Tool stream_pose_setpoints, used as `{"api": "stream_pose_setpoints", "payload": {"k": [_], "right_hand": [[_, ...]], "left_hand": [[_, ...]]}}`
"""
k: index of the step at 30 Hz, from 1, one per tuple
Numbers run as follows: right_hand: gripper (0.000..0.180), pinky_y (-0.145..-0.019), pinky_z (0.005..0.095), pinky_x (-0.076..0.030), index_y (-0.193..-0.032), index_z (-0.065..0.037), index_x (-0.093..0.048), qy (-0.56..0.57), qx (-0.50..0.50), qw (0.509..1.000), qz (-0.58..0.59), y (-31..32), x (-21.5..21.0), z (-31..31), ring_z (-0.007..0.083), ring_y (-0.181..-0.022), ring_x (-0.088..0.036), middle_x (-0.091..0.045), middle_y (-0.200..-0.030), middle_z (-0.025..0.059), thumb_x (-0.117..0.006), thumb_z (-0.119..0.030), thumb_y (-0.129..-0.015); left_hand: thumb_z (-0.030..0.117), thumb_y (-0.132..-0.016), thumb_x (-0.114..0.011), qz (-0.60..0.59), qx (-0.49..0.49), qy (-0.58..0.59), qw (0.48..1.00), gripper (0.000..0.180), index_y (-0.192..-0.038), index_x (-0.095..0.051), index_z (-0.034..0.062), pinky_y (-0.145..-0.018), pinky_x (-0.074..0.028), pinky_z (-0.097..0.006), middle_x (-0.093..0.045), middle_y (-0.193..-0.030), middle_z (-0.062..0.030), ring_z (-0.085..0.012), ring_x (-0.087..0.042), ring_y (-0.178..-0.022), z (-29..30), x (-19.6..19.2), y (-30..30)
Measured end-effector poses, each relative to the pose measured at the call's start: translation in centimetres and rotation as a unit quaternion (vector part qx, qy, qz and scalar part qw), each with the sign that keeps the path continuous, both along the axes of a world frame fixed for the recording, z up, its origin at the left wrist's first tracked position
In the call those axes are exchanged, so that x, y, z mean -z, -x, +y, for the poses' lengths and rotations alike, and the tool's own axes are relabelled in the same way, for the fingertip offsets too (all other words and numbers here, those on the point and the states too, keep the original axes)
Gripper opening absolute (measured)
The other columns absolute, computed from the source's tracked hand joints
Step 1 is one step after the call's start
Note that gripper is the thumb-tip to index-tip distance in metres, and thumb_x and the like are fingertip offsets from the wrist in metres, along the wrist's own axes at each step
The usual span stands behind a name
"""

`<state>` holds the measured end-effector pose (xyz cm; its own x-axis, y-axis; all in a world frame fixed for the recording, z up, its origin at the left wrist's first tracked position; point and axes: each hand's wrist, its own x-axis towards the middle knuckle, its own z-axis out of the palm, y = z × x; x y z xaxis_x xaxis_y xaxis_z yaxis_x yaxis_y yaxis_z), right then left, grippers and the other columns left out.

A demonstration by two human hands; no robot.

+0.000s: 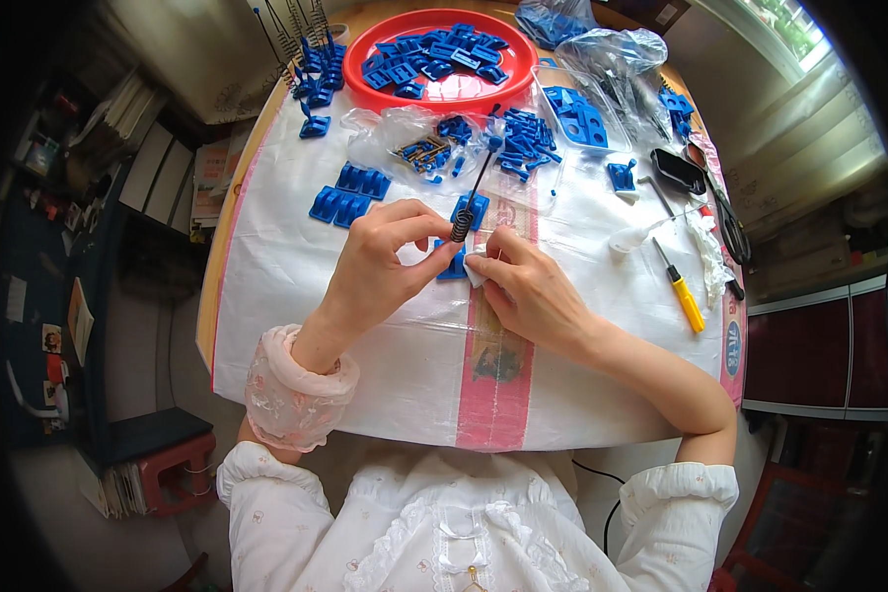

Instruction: Assembling small blue plastic components using glue, a metal spring, and scissors.

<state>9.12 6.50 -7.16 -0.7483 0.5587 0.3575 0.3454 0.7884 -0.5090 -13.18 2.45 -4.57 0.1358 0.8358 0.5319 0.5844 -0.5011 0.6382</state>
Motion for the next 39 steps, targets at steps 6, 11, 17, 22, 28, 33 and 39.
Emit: {"api": "stream_pose_setpoints", "payload": {"k": [6, 11, 17, 22, 28, 33, 39], "right_hand": [[0.023, -0.077, 0.0453, -0.056, -0.105, 0.0, -0.07, 0.001, -0.015, 1.0, -0.001, -0.33, 0.12, 0.08, 0.0343, -0.089, -0.065, -0.057, -0.101, 0.0153, -0.067, 0.003, -0.082], [0.024, -0.077, 0.0459, -0.056, -0.107, 0.0, -0.071, 0.043, 0.021, 0.998, 0.037, -0.21, 0.35, 0.65, 0.0346, -0.09, -0.066, -0.058, -0.103, 0.0154, -0.067, 0.003, -0.084], [0.028, -0.079, 0.0423, -0.056, -0.113, 0.003, -0.069, -0.031, -0.003, 1.0, -0.004, 0.05, 0.27, 0.29, 0.0319, -0.093, -0.066, -0.056, -0.105, 0.0158, -0.068, 0.001, -0.085], [0.029, -0.081, 0.0385, -0.057, -0.112, 0.001, -0.067, -0.097, -0.018, 0.993, -0.059, -0.11, 0.35, 0.14, 0.028, -0.095, -0.065, -0.054, -0.106, 0.0142, -0.07, -0.003, -0.083], [0.035, -0.083, 0.0382, -0.057, -0.11, -0.001, -0.066, -0.106, -0.032, 0.992, -0.062, -0.35, 0.3, 0.24, 0.0272, -0.098, -0.065, -0.054, -0.108, 0.0134, -0.072, -0.004, -0.076], [0.039, -0.084, 0.0389, -0.057, -0.112, -0.001, -0.066, -0.119, -0.043, 0.99, -0.055, -0.63, 0.27, 0.18, 0.0275, -0.098, -0.065, -0.054, -0.109, 0.0139, -0.072, -0.004, -0.074], [0.043, -0.085, 0.0392, -0.057, -0.116, 0.0, -0.067, -0.115, -0.052, 0.989, -0.073, -0.75, 0.25, 0.3, 0.0276, -0.1, -0.066, -0.056, -0.111, 0.0148, -0.072, -0.004, -0.074]], "left_hand": [[0.002, -0.079, -0.084, 0.002, 0.001, 0.001, 1.0, 0.013, -0.088, -0.075, 0.0013, -0.063, -0.046, -0.029, -0.068, -0.08, -0.0058, -0.0148, -0.058, -0.068, 0.01, -0.03, 0.13], [0.002, -0.079, -0.084, -0.003, 0.003, 0.002, 1.0, 0.013, -0.089, -0.075, 0.0017, -0.063, -0.046, -0.029, -0.068, -0.08, -0.0057, -0.0148, -0.058, -0.069, 0.0, -0.08, 0.05], [0.002, -0.079, -0.084, -0.003, 0.003, 0.002, 1.0, 0.012, -0.089, -0.076, 0.0021, -0.064, -0.046, -0.029, -0.068, -0.08, -0.0057, -0.0147, -0.058, -0.069, 0.02, 0.01, 0.11], [0.003, -0.079, -0.085, 0.017, 0.012, -0.008, 1.0, 0.013, -0.088, -0.076, 0.0035, -0.066, -0.046, -0.03, -0.069, -0.081, -0.0044, -0.0149, -0.059, -0.069, 0.1, 0.43, 0.08], [0.004, -0.079, -0.085, 0.031, 0.005, -0.019, 0.999, 0.012, -0.087, -0.076, 0.0043, -0.068, -0.045, -0.03, -0.069, -0.079, -0.0039, -0.0152, -0.06, -0.069, 0.08, 0.2, 0.16], [0.004, -0.08, -0.084, 0.012, 0.016, -0.001, 1.0, 0.011, -0.087, -0.075, 0.0037, -0.067, -0.046, -0.03, -0.069, -0.079, -0.0046, -0.0159, -0.061, -0.068, 0.0, 0.04, 0.03], [0.003, -0.084, -0.08, -0.003, 0.041, 0.081, 0.996, 0.012, -0.093, -0.072, 0.0011, -0.063, -0.051, -0.031, -0.071, -0.084, -0.0087, -0.0184, -0.068, -0.069, -0.48, -0.26, 0.15]]}}
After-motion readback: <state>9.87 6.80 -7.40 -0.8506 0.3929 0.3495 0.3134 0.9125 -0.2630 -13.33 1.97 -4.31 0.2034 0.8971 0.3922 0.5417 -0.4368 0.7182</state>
